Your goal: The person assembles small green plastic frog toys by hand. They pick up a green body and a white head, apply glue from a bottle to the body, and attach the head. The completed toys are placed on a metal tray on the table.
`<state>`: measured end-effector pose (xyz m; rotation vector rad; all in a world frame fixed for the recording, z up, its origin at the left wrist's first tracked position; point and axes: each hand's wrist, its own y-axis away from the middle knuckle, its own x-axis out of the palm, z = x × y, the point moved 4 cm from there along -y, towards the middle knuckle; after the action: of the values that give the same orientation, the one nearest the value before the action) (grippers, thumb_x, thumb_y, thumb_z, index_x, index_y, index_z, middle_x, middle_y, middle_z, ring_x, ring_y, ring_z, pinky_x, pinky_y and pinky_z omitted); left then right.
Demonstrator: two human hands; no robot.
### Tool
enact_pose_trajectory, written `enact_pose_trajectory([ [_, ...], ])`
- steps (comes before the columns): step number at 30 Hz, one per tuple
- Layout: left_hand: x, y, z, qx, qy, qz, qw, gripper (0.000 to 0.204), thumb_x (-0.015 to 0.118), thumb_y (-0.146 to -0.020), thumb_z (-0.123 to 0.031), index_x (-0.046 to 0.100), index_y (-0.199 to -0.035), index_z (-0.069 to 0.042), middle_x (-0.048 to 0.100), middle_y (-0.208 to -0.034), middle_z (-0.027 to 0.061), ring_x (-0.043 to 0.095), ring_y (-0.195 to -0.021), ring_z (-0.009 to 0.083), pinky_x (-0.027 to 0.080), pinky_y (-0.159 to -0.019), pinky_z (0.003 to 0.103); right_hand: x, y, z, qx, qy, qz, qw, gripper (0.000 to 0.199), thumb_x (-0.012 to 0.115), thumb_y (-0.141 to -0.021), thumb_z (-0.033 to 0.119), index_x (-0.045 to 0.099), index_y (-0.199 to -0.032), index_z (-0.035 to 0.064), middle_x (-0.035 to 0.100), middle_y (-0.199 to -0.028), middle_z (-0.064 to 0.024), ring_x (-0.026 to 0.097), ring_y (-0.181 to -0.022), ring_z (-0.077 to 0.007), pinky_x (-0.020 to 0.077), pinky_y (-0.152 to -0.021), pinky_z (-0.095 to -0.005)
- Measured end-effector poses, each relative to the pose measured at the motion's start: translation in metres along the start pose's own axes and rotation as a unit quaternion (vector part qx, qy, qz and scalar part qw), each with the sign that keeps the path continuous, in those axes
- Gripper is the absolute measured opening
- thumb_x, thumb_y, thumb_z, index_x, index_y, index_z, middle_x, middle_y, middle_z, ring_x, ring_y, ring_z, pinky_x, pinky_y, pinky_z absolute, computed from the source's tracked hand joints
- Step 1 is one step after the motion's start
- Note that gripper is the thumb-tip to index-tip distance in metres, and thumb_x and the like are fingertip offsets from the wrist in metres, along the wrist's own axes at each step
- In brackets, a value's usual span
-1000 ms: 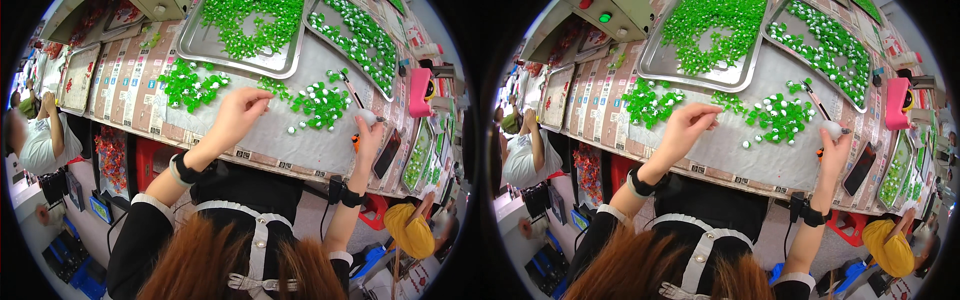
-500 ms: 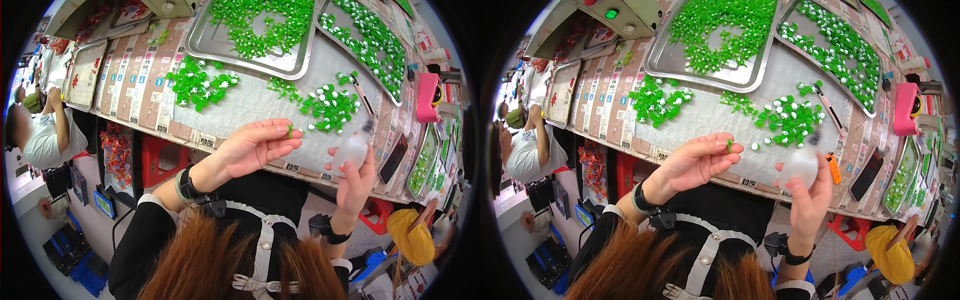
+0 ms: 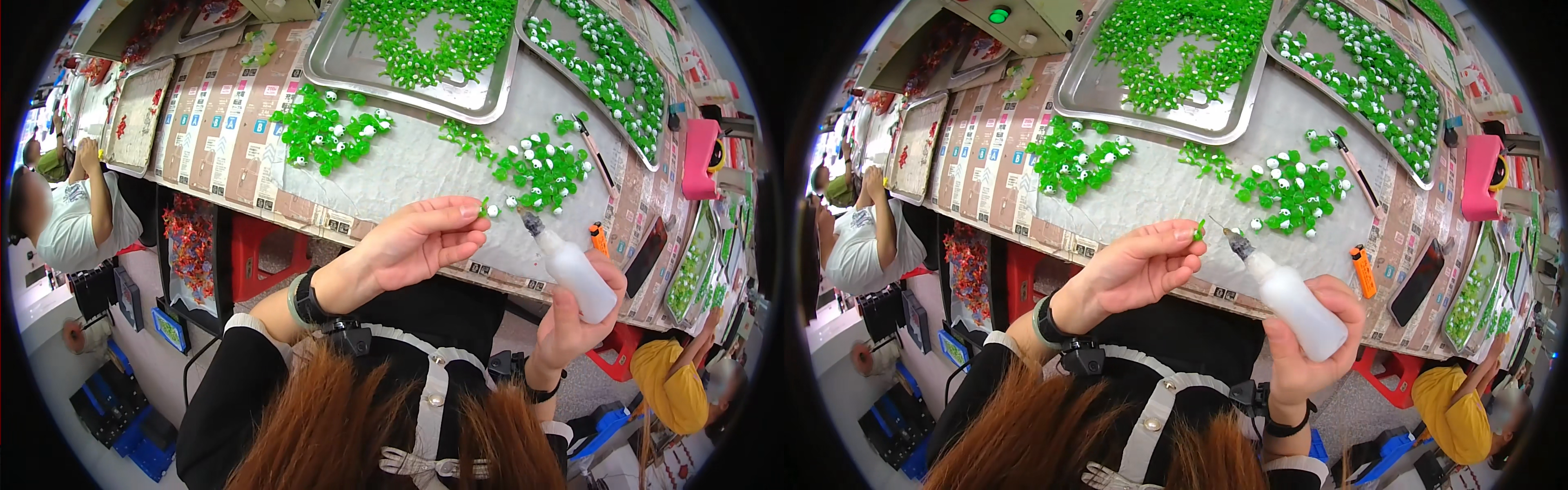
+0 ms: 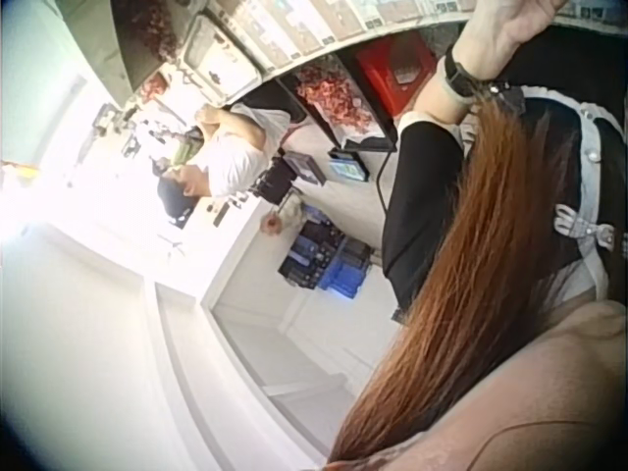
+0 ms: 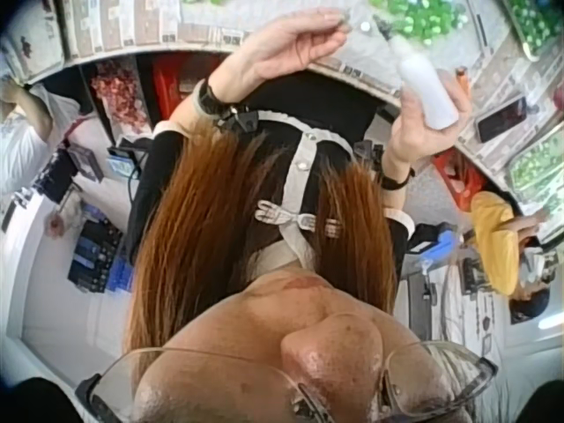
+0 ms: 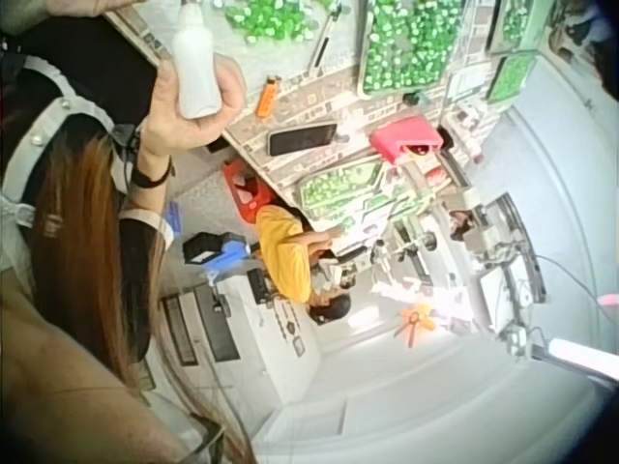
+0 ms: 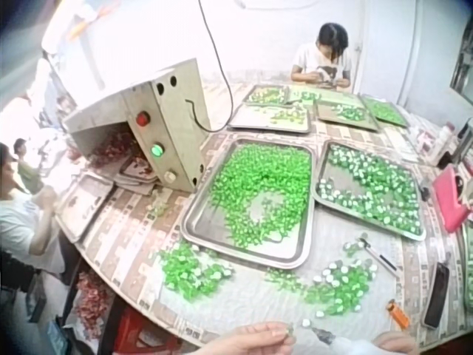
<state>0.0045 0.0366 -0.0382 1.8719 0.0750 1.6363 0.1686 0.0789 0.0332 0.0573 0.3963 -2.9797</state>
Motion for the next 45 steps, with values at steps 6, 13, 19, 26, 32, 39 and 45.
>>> enact_pose_trajectory([
  [6,0.000,0.001,-0.001,0.000,0.002,0.003,1.000,0.012,0.045,-0.081,-0.008,0.050,-0.090,-0.003,0.057,-0.082,0.0083,0.057,-0.072,0.0151,0.050,-0.063,0.021,0.000,0.005,0.003,-0.024,0.052,0.021,0.998,0.039,0.064,-0.062,0.009,0.043,-0.092,-0.0022,0.045,-0.090,-0.0110,0.045,-0.084,-0.0184,0.0365,-0.076,-0.0283],
  [13,0.000,0.002,-0.001,-0.003,-0.007,0.017,1.000,0.013,0.050,-0.079,-0.010,0.052,-0.089,-0.002,0.056,-0.083,0.0087,0.057,-0.073,0.0142,0.049,-0.065,0.022,0.002,0.004,0.001,-0.018,0.071,0.009,0.997,0.039,0.066,-0.062,0.012,0.044,-0.092,-0.0016,0.047,-0.088,-0.0110,0.046,-0.080,-0.0173,0.0381,-0.073,-0.0275],
  [19,0.001,0.003,0.000,-0.006,-0.008,0.019,1.000,0.013,0.050,-0.079,-0.009,0.052,-0.089,-0.002,0.057,-0.082,0.0086,0.057,-0.073,0.0146,0.049,-0.065,0.022,0.002,0.004,0.002,-0.011,0.082,-0.002,0.997,0.042,0.070,-0.060,0.015,0.045,-0.091,0.0005,0.049,-0.083,-0.0105,0.048,-0.077,-0.0178,0.0392,-0.070,-0.0267],
  [26,0.000,0.002,0.000,-0.008,-0.002,0.018,1.000,0.013,0.050,-0.079,-0.009,0.051,-0.090,-0.001,0.057,-0.081,0.0089,0.058,-0.072,0.0150,0.049,-0.065,0.022,0.002,0.003,0.003,-0.017,0.100,0.016,0.995,0.042,0.071,-0.060,0.013,0.046,-0.090,0.0001,0.050,-0.083,-0.0104,0.049,-0.075,-0.0181,0.0399,-0.068,-0.0266],
  [32,0.004,0.003,-0.006,0.082,-0.118,-0.018,0.989,0.011,0.049,-0.078,-0.005,0.050,-0.089,-0.002,0.055,-0.082,0.0079,0.057,-0.075,0.0155,0.049,-0.066,0.023,-0.001,0.004,0.003,-0.011,0.052,-0.047,0.997,0.043,0.070,-0.060,0.019,0.045,-0.089,-0.0005,0.049,-0.081,-0.0101,0.048,-0.075,-0.0179,0.0392,-0.069,-0.0273],
  [39,0.008,0.007,-0.011,0.186,-0.211,-0.017,0.960,0.013,0.050,-0.076,0.000,0.050,-0.089,-0.001,0.054,-0.084,0.0079,0.055,-0.079,0.0157,0.047,-0.070,0.026,-0.005,0.004,0.003,0.019,0.064,-0.008,0.998,0.037,0.063,-0.062,0.015,0.045,-0.089,-0.0037,0.046,-0.085,-0.0087,0.047,-0.076,-0.0153,0.0377,-0.072,-0.0255],
  [45,0.009,0.007,-0.011,0.192,-0.213,-0.019,0.958,0.013,0.050,-0.076,0.000,0.050,-0.089,-0.001,0.055,-0.085,0.0078,0.055,-0.079,0.0156,0.046,-0.071,0.026,-0.003,0.005,0.003,0.016,0.058,-0.008,0.998,0.037,0.063,-0.062,0.014,0.046,-0.089,-0.0038,0.046,-0.085,-0.0085,0.048,-0.076,-0.0152,0.0380,-0.071,-0.0252],
])
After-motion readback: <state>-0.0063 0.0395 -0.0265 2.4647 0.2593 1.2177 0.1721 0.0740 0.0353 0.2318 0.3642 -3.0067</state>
